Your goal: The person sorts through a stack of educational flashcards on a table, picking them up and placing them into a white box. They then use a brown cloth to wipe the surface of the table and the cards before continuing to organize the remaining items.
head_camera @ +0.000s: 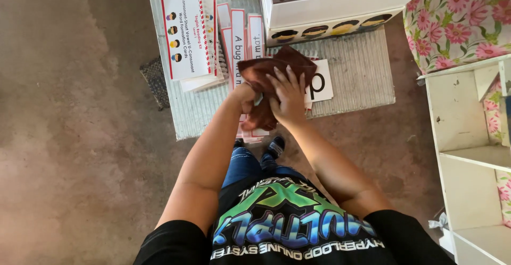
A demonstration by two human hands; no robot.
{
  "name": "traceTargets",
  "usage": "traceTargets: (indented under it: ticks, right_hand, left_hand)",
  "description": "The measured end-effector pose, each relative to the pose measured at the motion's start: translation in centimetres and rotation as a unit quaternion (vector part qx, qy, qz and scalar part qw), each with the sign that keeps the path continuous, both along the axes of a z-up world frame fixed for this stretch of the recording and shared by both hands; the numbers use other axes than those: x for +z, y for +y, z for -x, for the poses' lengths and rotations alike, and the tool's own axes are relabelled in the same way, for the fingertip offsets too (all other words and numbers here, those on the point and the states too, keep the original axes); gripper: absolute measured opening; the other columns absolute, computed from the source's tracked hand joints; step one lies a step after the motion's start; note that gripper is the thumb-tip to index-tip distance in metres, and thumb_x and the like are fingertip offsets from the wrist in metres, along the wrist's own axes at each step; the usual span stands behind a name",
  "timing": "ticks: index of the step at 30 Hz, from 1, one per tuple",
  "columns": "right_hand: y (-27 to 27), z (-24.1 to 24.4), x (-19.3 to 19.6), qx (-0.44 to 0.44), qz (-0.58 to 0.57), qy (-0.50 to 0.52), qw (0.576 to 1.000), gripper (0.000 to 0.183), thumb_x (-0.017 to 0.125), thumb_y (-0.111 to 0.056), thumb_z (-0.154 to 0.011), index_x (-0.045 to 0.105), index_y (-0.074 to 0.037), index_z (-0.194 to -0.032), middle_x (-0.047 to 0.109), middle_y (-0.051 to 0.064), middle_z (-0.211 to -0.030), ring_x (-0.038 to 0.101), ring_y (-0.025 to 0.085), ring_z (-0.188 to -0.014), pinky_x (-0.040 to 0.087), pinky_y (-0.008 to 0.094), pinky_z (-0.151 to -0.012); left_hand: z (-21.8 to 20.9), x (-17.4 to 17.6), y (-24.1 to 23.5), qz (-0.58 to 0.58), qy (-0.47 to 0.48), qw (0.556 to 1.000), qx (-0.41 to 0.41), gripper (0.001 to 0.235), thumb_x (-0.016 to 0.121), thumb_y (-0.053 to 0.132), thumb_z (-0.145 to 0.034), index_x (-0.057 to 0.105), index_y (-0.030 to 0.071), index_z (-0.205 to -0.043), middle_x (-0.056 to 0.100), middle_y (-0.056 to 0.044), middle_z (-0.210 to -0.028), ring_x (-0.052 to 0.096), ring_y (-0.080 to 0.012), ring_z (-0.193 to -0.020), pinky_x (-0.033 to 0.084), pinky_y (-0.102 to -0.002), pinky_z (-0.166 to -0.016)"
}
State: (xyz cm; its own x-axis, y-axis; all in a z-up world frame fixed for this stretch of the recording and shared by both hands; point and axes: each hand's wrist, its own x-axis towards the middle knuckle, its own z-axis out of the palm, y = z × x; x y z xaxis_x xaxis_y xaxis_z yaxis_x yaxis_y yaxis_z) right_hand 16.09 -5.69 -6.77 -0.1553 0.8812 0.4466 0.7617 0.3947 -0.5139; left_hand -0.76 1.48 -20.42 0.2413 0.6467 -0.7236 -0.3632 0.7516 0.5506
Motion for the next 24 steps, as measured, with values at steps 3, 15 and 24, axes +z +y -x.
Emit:
traceTargets:
  ticks: [3,15,24]
  right_hand:
    - [0.8,-3.5,-1.5,-0.048,0.002,-0.066,0.997,0.058,0.075,-0.015,-0.077,0.066,-0.019,-0.134,0.059,0.004,-0.147,0.042,0.035,-0.145,0.016,0.063,-0.119]
    - [0.7,-17.0,-3.4,-0.235,-0.080,-0.156,0.956,0.036,0.086,-0.019,-0.069,0.075,-0.011,-0.102,0.060,0.009,-0.101,0.063,0.033,-0.086,0.052,0.046,-0.076]
    - [-0.5,2.6,1.6,-0.031,0.074,-0.071,0.994,0.051,0.077,-0.032,-0.079,0.070,-0.017,-0.128,0.028,0.015,-0.169,0.011,0.051,-0.154,0.003,0.078,-0.112]
  left_hand:
    - [-0.2,0.0,0.1,-0.004,0.001,1.000,-0.016,0.054,0.080,0.012,-0.090,0.052,0.019,-0.136,0.076,-0.017,-0.108,0.076,-0.0412,-0.092,0.063,-0.065,-0.078]
    - [-0.5,3.5,0.1,0.042,-0.050,0.998,-0.015,0.052,0.081,0.019,-0.092,0.054,0.020,-0.137,0.074,-0.023,-0.112,0.075,-0.0431,-0.096,0.062,-0.067,-0.079]
    - [0.4,17.9,-0.8,0.015,-0.102,0.991,-0.085,0.122,0.050,0.091,-0.077,0.041,-0.005,-0.154,0.043,-0.034,-0.153,0.040,-0.0494,-0.144,0.030,-0.061,-0.121]
